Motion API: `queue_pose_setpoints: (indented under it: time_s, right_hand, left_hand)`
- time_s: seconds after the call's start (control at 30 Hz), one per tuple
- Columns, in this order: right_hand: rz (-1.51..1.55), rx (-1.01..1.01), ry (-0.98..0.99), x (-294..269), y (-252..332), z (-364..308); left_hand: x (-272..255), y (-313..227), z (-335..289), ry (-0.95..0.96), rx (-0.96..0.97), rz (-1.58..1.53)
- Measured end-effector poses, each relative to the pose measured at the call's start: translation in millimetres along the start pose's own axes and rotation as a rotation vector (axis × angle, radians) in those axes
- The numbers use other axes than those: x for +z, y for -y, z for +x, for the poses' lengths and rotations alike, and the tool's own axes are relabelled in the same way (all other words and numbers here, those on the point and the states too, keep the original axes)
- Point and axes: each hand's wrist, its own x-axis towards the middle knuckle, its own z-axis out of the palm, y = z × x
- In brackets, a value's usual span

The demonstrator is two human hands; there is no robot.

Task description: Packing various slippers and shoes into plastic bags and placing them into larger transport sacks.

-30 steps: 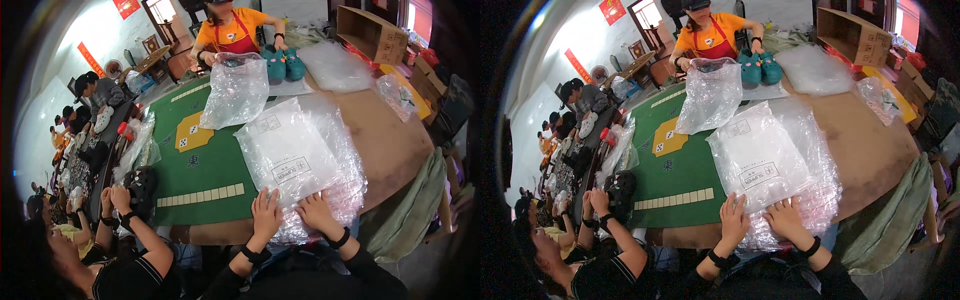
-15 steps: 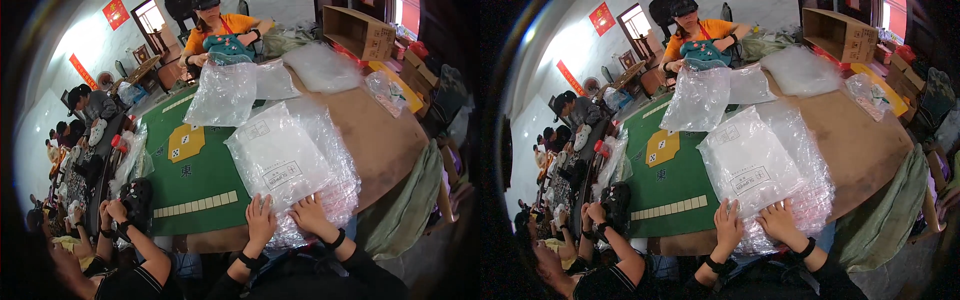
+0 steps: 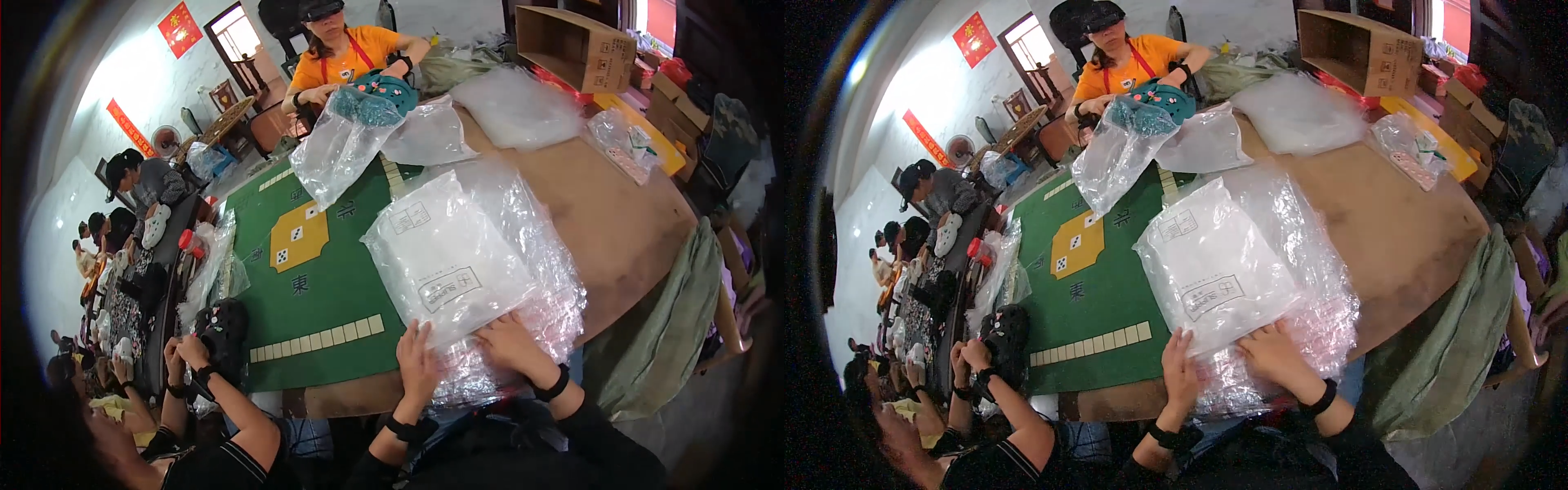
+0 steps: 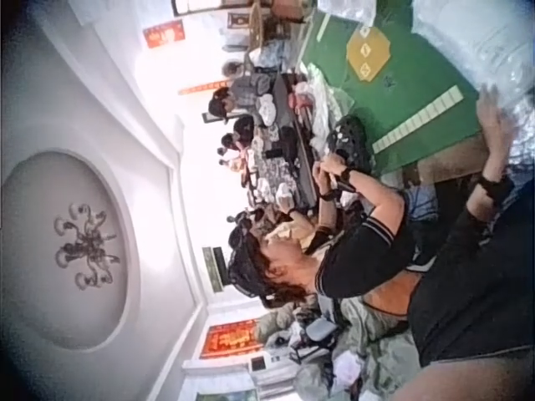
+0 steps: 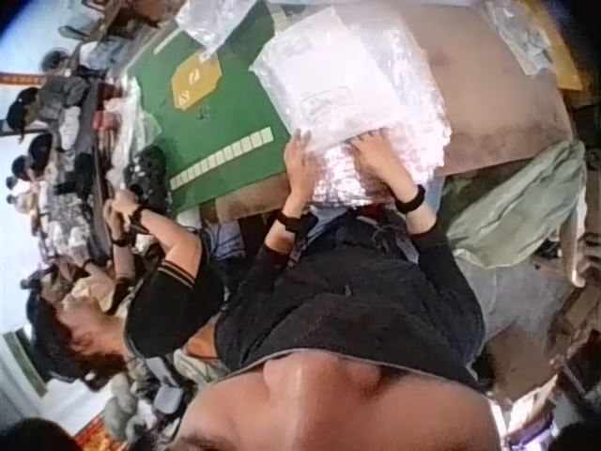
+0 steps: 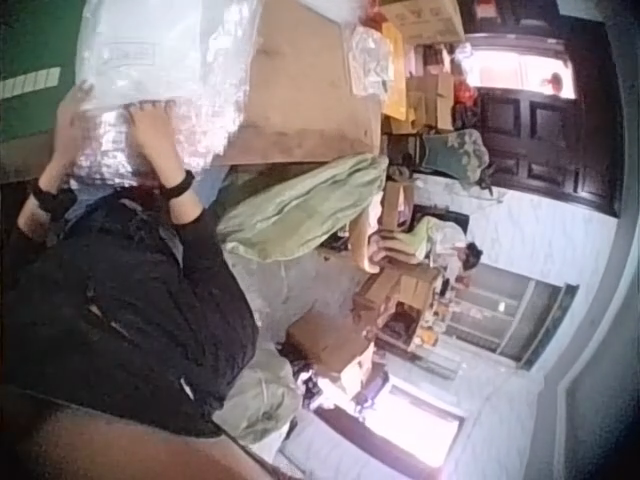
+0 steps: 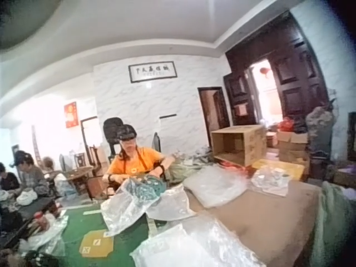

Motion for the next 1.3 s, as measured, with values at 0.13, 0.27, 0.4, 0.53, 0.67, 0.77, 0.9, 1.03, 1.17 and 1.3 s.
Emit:
queue_pose_setpoints:
  time_s: [0.13,0.27,0.4,0.53,0.67,0.77,0.9,1.03,1.17,1.3]
  right_hand:
    - [0.190,0.011,-0.012,-33.1,6.1,7.9]
    - [0.120,0.074,-0.058,-65.6,3.6,5.5]
    - [0.834,0.281,-0.270,-70.4,-14.3,-2.3]
    - [1.292,0.266,-0.658,-89.5,-11.7,2.1]
    - [1.554,0.124,-0.823,-99.7,-12.5,3.5]
    - [1.283,0.090,-0.762,-108.7,-15.9,11.5]
    - [0.713,0.101,-0.614,-127.2,-23.9,27.6]
    - [0.195,-0.069,-0.547,-143.5,-11.3,68.1]
    - [0.045,-0.015,-0.075,-97.4,-33.1,96.7]
    - [-0.174,0.017,0.210,-56.8,-20.8,95.5]
  left_hand:
    - [-3.9,9.9,-7.9,-0.268,-0.347,-0.686]
    - [-21.7,8.2,0.2,-0.372,-0.523,-1.073]
    - [-39.1,0.4,6.1,-0.616,-0.570,-1.130]
    - [-45.3,-3.3,4.0,-0.611,-0.439,-1.036]
    - [-41.4,0.4,-2.9,-0.586,-0.407,-0.938]
    - [-34.3,8.9,-6.7,-0.524,-0.376,-0.931]
    - [-33.7,3.3,-2.7,-0.496,-0.418,-1.007]
    - [-28.0,16.4,-8.5,-0.505,-0.313,-1.067]
    - [-24.2,0.2,-4.3,-0.519,-0.475,-1.071]
    - [-0.9,37.7,-21.7,-0.547,-0.479,-1.147]
